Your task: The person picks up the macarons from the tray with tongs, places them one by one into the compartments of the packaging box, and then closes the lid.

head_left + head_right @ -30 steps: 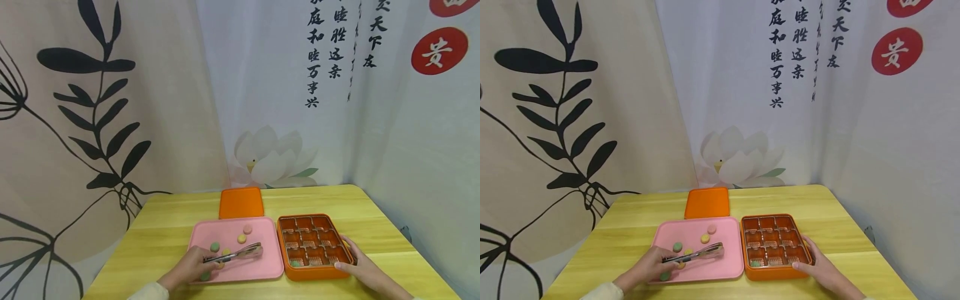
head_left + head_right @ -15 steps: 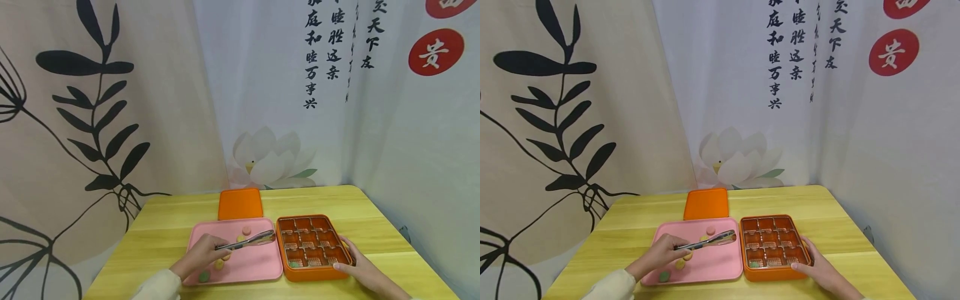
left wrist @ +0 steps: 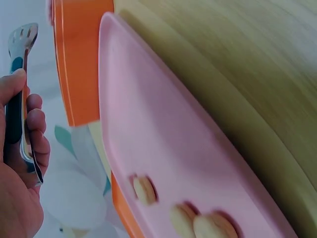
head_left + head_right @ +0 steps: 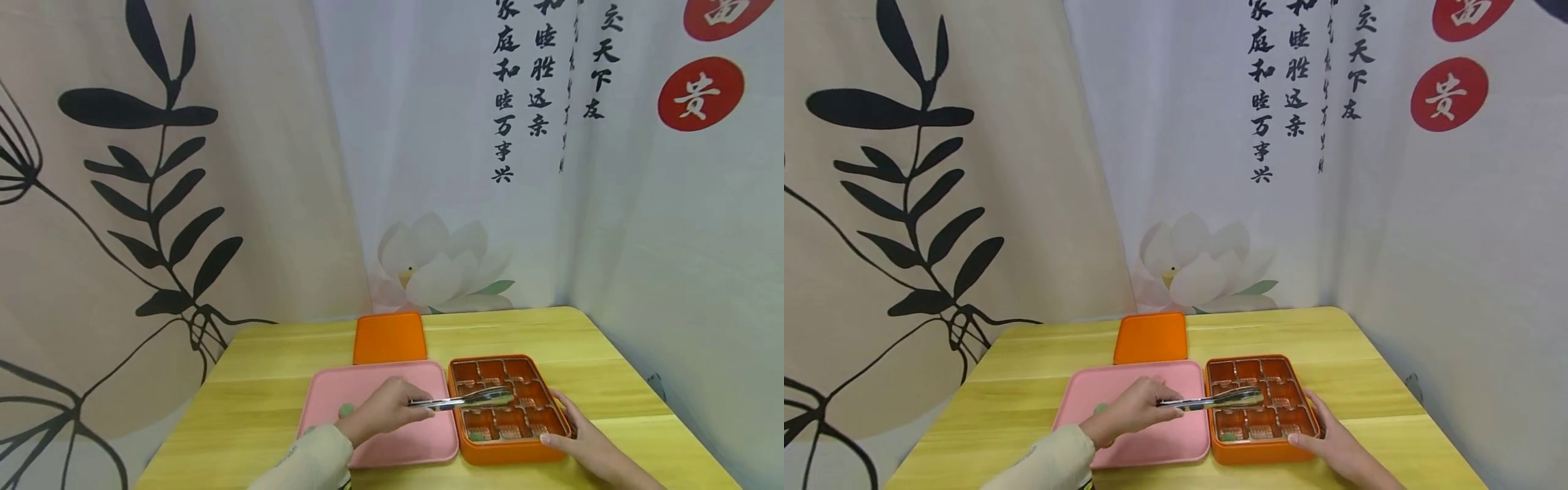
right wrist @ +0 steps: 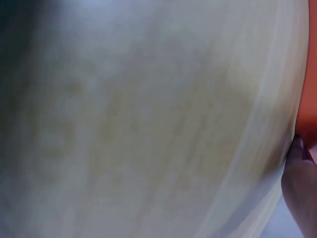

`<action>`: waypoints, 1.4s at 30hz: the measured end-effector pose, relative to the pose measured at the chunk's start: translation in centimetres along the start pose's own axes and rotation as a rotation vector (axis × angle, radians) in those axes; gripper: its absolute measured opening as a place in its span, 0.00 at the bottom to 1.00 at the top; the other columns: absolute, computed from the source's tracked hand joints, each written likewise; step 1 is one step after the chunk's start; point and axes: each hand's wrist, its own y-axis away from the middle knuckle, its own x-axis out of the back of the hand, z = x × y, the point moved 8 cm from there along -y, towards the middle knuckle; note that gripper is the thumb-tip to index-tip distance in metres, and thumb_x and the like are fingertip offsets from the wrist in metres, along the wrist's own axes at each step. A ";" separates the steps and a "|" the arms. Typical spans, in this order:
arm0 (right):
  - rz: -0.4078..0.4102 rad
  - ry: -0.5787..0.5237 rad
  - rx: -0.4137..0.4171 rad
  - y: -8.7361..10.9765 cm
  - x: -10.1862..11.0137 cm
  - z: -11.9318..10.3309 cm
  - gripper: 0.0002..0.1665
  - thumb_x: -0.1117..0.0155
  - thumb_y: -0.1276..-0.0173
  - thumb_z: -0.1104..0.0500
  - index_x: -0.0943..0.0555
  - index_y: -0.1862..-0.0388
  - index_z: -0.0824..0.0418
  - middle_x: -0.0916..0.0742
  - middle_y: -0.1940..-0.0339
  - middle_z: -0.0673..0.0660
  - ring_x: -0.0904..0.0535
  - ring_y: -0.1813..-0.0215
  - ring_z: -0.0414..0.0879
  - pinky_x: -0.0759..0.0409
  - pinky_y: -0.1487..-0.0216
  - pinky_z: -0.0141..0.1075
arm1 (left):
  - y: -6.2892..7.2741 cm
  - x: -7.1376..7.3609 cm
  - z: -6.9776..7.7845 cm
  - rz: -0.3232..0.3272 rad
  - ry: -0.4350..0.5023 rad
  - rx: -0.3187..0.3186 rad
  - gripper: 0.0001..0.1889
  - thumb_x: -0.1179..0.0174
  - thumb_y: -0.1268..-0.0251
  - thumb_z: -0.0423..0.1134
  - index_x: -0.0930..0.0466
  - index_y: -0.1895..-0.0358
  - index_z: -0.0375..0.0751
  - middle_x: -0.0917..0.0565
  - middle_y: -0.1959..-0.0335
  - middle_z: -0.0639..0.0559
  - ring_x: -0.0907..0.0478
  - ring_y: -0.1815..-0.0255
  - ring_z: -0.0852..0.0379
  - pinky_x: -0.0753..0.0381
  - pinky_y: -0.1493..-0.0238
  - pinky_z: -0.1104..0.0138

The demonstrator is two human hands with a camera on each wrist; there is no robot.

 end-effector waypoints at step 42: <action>-0.008 -0.009 0.008 -0.2 0.0 -0.3 0.54 0.37 0.28 0.53 0.63 0.20 0.61 0.44 0.28 0.83 0.33 0.34 0.72 0.25 0.44 0.59 | 8.6 11.1 -8.8 0.209 -0.037 0.288 0.19 0.30 0.39 0.43 0.14 0.45 0.44 0.14 0.62 0.54 0.32 0.80 0.65 0.32 0.79 0.71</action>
